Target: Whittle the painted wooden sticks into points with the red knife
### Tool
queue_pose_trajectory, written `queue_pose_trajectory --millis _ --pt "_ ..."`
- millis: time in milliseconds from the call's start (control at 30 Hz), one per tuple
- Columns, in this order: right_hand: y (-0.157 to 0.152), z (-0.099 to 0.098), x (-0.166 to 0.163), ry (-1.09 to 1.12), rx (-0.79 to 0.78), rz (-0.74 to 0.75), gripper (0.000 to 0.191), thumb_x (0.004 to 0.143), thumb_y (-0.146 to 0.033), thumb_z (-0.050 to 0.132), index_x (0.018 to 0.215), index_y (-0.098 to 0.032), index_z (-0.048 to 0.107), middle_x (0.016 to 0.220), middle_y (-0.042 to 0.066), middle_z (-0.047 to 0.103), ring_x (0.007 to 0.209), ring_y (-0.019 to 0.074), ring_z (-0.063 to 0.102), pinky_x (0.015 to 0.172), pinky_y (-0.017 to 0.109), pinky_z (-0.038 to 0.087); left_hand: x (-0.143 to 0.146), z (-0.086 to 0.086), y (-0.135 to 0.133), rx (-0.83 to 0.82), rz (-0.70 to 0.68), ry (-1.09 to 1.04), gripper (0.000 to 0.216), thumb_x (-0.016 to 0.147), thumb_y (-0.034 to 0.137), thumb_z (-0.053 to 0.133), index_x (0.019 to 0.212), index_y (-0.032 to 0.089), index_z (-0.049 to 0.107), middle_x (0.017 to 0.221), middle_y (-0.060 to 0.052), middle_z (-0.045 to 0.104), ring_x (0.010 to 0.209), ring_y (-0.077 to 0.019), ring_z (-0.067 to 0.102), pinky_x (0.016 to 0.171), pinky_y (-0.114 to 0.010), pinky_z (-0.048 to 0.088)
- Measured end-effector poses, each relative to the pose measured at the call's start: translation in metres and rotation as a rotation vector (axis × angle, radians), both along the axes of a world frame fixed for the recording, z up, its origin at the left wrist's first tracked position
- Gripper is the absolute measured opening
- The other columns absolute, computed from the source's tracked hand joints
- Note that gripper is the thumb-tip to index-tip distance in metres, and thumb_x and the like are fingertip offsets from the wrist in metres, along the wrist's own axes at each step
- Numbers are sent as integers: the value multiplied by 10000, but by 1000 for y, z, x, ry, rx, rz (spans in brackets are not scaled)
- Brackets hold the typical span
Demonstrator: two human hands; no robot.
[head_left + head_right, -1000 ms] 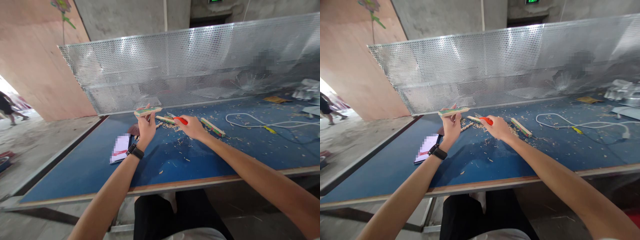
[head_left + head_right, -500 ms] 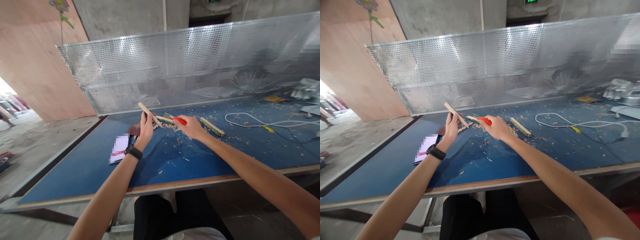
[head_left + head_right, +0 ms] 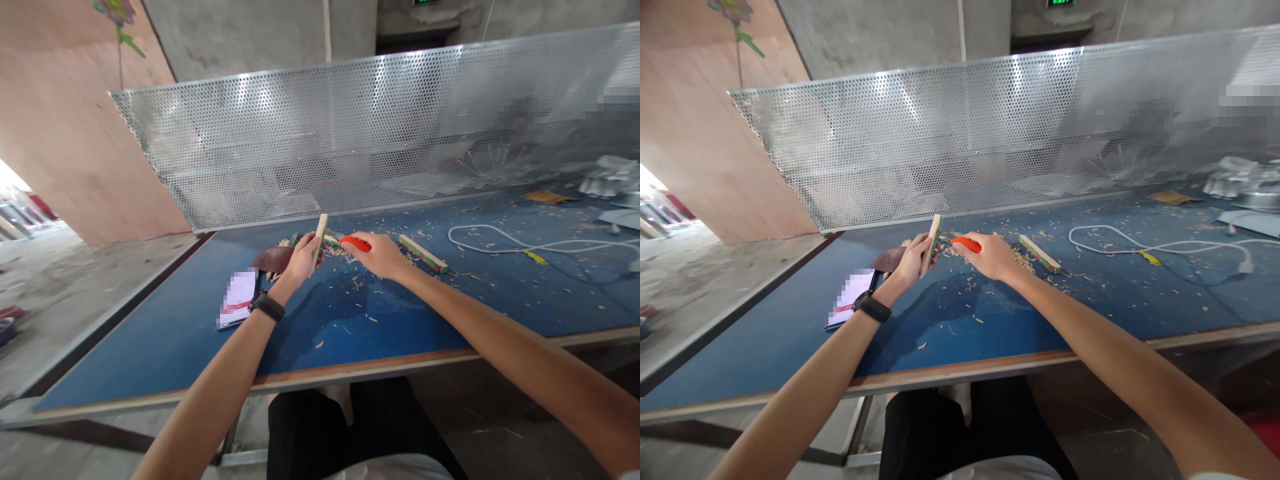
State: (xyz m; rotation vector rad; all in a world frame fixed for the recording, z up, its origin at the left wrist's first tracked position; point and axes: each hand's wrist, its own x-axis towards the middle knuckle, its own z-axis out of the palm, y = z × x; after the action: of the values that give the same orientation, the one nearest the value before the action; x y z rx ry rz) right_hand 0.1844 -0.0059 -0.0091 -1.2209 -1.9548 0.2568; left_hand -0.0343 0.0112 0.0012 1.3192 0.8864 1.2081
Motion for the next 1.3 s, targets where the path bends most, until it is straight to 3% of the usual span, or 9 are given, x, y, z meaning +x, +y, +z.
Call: queue_pose_trajectory --millis 167,267,333,500,633,833,1067,1167,1300 --pt "2 -2 1 -46 23 -63 605 982 -768 468 1164 -286 785 962 73 812 834 276 714 662 366 431 -2 -3 4 36 67 71 272 876 125 576 1132 197 515 862 -1 612 685 -126 584 597 -269 462" --pt "2 -2 1 -54 21 -55 585 984 -749 488 1148 -277 793 948 68 812 820 266 709 663 363 424 -4 -5 7 110 74 81 456 691 6 551 1090 216 483 774 42 552 661 -112 518 617 -253 420" --pt "2 -3 0 -49 13 -25 561 983 -735 508 1134 -283 804 943 58 813 786 248 700 656 360 420 -5 -5 6 196 49 67 450 634 8 526 1027 222 479 737 51 506 651 -109 473 600 -251 373" --pt "1 -3 0 -41 16 -13 543 966 -728 550 1170 -301 816 946 50 818 756 237 693 664 367 433 -5 5 -5 437 177 113 220 689 112 625 797 216 463 697 48 419 631 -102 374 604 -267 326" --pt "2 -3 1 -54 -1 -12 563 961 -740 543 1159 -291 820 922 59 815 757 243 699 656 366 435 -5 13 -13 603 370 205 381 777 190 679 639 220 325 619 56 301 597 -99 282 581 -279 280" --pt "2 -3 1 -81 -3 -16 547 965 -721 554 1171 -287 817 960 61 820 791 252 706 656 363 425 -8 14 -10 683 498 272 408 828 208 690 605 212 349 582 53 305 581 -104 299 578 -288 278" --pt "0 -3 0 -43 -11 -10 507 965 -714 565 1120 -302 816 895 38 806 736 236 680 649 354 419 -6 9 -8 622 414 223 370 815 203 726 689 215 379 649 54 339 611 -101 320 605 -281 318" --pt "0 -2 0 -12 2 -18 511 962 -721 566 1107 -298 812 952 48 814 772 240 694 669 353 431 -6 6 -2 497 326 106 333 791 192 766 850 229 440 736 50 428 639 -103 408 636 -278 395" --pt "-1 0 0 25 31 14 529 973 -720 547 1115 -280 803 982 56 817 820 248 715 708 356 451 -7 3 2 308 204 38 461 780 165 794 1098 243 470 796 55 476 635 -99 482 614 -273 421"
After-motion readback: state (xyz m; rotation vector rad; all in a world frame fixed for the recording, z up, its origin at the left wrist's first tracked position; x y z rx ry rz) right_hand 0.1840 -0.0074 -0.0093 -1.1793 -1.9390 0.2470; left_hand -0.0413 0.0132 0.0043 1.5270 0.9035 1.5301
